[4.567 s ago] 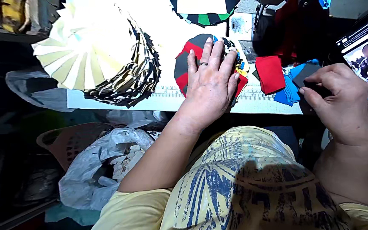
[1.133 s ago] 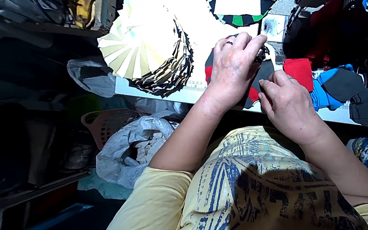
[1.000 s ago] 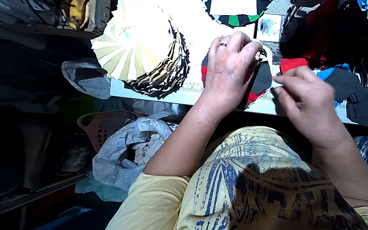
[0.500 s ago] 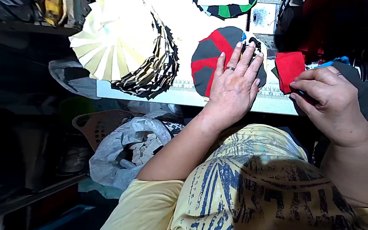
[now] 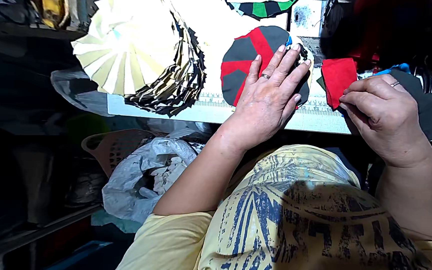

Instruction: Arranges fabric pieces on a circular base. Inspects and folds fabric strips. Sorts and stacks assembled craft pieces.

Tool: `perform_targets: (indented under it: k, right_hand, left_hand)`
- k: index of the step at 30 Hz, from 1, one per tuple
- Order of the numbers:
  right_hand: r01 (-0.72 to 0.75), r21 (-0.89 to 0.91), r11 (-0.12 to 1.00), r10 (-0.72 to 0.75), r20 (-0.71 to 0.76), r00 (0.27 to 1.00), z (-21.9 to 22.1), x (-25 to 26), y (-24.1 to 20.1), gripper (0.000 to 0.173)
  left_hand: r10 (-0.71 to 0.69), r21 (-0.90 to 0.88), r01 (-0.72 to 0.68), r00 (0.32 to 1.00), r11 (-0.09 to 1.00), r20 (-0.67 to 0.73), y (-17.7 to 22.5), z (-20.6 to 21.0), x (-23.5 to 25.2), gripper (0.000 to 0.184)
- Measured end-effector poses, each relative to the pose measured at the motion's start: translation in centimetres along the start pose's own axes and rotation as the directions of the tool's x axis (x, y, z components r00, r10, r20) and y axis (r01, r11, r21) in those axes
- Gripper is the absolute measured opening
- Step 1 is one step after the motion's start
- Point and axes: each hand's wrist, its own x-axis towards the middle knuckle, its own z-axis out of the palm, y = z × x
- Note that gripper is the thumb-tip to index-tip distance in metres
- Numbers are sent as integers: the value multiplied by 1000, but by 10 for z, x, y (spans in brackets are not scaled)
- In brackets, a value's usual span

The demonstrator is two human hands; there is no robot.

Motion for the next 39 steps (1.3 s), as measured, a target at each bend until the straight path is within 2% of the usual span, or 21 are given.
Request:
perform_targets:
  k: [6,10,15,19,31,36,39]
  right_hand:
    - [0,-47,999,-2,-43,999,11,4,4,13]
    - [-17,-79,997,13,-52,999,16,6,6,15]
    - [-42,-103,994,35,-68,997,18,7,4,15]
    - [-49,-85,995,46,-46,998,14,7,3,14]
    - [-90,-36,995,90,6,996,8,11,2,14]
    - [-174,-15,985,173,-50,984,8,22,2,16]
    - [-250,105,963,263,-135,955,2,37,11,17]
  left_hand:
    - [77,-32,-82,988,996,-132,9,-9,-3,47]
    - [167,-95,-179,978,979,-128,19,-5,-3,34]
    - [237,-132,-250,966,959,-107,30,7,3,33]
    - [210,-92,-216,975,972,-68,32,10,8,34]
    - [226,-27,-230,969,973,-96,33,12,6,34]
    - [188,-55,-191,981,980,-49,35,11,4,34]
    - [179,-59,-180,984,982,-20,34,10,4,37]
